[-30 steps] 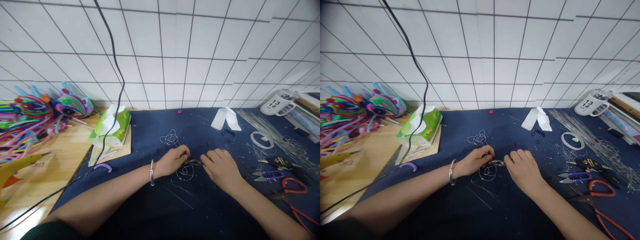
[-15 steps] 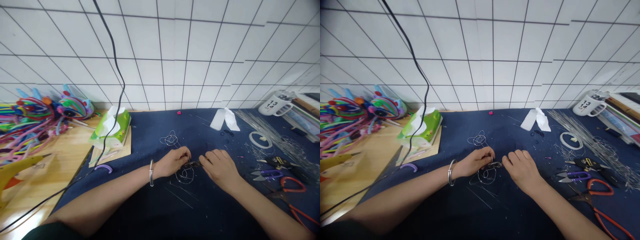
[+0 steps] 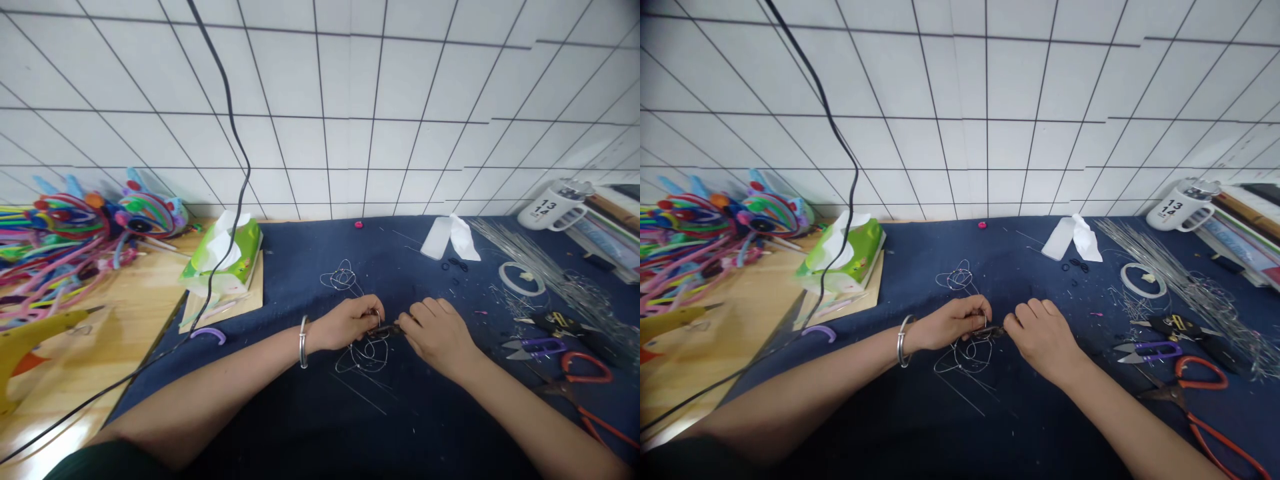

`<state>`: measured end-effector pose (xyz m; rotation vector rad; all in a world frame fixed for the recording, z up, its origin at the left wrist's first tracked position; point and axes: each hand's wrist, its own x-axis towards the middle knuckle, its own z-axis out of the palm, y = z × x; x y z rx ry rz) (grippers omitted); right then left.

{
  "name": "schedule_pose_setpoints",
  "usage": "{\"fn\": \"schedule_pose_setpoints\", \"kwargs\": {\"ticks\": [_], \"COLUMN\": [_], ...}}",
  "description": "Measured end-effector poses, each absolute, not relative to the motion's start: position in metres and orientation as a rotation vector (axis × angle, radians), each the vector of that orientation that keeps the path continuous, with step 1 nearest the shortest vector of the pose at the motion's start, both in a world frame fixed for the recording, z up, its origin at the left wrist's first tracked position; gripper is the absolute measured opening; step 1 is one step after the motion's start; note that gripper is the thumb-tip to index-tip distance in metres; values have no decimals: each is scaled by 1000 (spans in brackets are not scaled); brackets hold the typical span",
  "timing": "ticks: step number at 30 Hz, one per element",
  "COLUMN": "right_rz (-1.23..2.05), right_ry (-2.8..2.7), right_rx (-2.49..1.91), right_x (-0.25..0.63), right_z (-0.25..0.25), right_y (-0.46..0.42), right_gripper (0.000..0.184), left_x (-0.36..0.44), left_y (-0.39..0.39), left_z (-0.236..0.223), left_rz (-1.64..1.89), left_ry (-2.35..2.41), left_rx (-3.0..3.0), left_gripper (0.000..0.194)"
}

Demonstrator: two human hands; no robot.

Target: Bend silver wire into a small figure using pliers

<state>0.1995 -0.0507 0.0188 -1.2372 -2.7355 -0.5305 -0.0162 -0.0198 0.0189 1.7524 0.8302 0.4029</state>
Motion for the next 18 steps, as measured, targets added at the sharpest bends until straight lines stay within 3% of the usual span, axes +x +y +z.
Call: {"fn": "schedule_pose_setpoints", "kwargs": {"ticks": [18], "right_rz": [-350], "right_ry": [-2675], "right_rx": [-1412], "right_x": [194], "right_z": [13], "right_y": [-56], "right_gripper": [11], "left_x": [-15], "left_y": [-20], "left_z": [17], "left_rz": [482], "left_ry": [794], "left_rx": [1593], "left_gripper": [11]}}
